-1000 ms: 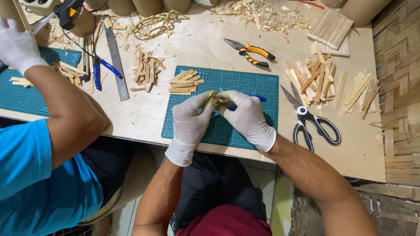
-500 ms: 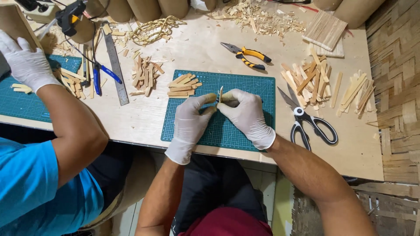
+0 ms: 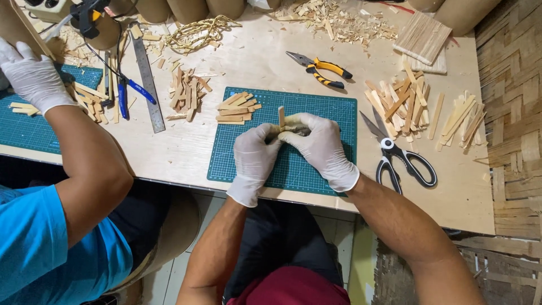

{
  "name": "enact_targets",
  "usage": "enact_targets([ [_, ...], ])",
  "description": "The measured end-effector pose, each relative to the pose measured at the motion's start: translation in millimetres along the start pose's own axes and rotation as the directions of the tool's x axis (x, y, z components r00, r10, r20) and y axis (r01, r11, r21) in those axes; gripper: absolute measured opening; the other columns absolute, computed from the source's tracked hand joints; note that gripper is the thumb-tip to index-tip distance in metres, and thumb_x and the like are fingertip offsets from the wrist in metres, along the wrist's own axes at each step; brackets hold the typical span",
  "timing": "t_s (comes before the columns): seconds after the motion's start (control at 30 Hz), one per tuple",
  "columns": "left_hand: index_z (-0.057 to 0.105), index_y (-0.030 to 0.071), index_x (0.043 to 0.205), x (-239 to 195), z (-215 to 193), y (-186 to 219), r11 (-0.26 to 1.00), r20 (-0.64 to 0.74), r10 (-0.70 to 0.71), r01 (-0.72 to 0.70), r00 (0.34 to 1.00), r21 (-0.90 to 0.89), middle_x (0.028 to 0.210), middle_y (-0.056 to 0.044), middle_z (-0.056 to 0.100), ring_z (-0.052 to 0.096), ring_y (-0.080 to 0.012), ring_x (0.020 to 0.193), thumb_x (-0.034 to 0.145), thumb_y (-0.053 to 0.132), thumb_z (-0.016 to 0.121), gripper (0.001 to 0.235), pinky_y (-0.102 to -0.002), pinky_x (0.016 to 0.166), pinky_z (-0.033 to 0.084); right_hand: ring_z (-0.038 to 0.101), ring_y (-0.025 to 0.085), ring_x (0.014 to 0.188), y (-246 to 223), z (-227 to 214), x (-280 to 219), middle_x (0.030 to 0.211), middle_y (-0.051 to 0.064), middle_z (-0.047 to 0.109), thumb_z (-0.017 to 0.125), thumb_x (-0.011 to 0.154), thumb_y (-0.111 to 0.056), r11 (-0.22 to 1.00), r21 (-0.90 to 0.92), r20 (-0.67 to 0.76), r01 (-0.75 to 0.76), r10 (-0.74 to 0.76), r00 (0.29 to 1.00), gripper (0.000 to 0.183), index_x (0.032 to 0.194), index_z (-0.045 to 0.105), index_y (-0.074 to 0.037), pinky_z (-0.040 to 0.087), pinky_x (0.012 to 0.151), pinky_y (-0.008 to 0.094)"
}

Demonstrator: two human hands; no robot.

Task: Assembling a miniature wooden structure by gluing small sticks together and trimming them with scissors on a cutting mat.

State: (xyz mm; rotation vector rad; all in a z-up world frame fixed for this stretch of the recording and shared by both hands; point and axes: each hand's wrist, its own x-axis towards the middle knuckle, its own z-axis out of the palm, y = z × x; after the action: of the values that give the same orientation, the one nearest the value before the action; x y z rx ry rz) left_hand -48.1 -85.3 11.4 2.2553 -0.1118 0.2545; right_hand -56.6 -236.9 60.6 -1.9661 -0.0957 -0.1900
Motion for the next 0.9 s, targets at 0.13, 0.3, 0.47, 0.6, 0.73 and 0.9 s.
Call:
enact_targets([
  [0.13,0.079,0.020,0.086,3.9,-13.6,5.7,0.997,0.043,-0.022,0.025,0.999,-0.068,0.072,-0.002,0.077,0.076,-0.0233,0.075,0.077,0.020,0.089,0.013,-0.033,0.068,0.059,0.078,0.029,0.078,6.5,0.9,1.9,0.088,0.014,0.080,0.084,0.077,0.001,0.997,-0.015,0.024,0.072,-0.071,0.997,0.026,0.102,0.081,-0.008,0.062,0.068,0.035],
  [0.3,0.081,0.020,0.082,6.9,-28.5,6.8,0.996,0.167,-0.005,0.021,0.986,-0.092,0.074,-0.002,0.078,0.078,-0.0231,0.077,0.073,0.011,0.088,0.014,-0.028,0.070,0.059,0.077,0.026,0.080,11.6,2.2,2.2,0.089,0.009,0.080,0.089,0.079,-0.006,0.983,0.004,0.043,0.182,-0.182,0.982,0.019,0.097,0.082,-0.011,0.060,0.070,0.031],
  [0.47,0.081,0.016,0.085,4.5,-25.0,2.7,0.987,0.161,0.002,0.024,0.987,-0.158,0.078,-0.007,0.079,0.078,-0.0269,0.082,0.073,0.008,0.088,0.016,-0.032,0.072,0.061,0.075,0.023,0.080,19.3,0.3,4.3,0.087,0.007,0.079,0.088,0.081,-0.008,0.981,-0.029,0.086,0.190,-0.187,0.979,0.016,0.096,0.081,-0.013,0.060,0.069,0.032],
  [0.6,0.080,0.018,0.084,4.6,-19.9,-4.7,0.994,0.141,0.026,-0.010,0.990,-0.113,0.078,-0.007,0.078,0.077,-0.0278,0.081,0.071,0.013,0.091,0.018,-0.034,0.073,0.062,0.074,0.025,0.078,28.7,3.2,4.7,0.085,0.007,0.076,0.085,0.084,-0.006,0.970,-0.087,0.101,0.229,-0.220,0.970,0.015,0.096,0.080,-0.013,0.058,0.066,0.033],
  [0.73,0.082,0.021,0.086,-1.6,-21.2,-7.8,0.994,0.130,-0.010,0.023,0.992,-0.104,0.078,-0.006,0.077,0.075,-0.0248,0.081,0.073,0.015,0.091,0.017,-0.032,0.071,0.062,0.074,0.024,0.080,28.5,4.5,1.7,0.085,0.004,0.076,0.084,0.086,-0.009,0.948,-0.123,0.113,0.292,-0.279,0.954,0.011,0.094,0.079,-0.014,0.059,0.071,0.033],
  [0.9,0.081,0.017,0.093,-1.6,-27.2,-3.6,0.977,0.175,-0.028,0.064,0.984,-0.204,0.083,-0.009,0.077,0.075,-0.0276,0.086,0.074,0.012,0.088,0.021,-0.035,0.076,0.062,0.074,0.027,0.084,30.7,7.0,-2.4,0.089,0.004,0.075,0.082,0.088,-0.008,0.932,-0.166,0.139,0.323,-0.302,0.943,0.011,0.095,0.077,-0.014,0.060,0.074,0.037],
])
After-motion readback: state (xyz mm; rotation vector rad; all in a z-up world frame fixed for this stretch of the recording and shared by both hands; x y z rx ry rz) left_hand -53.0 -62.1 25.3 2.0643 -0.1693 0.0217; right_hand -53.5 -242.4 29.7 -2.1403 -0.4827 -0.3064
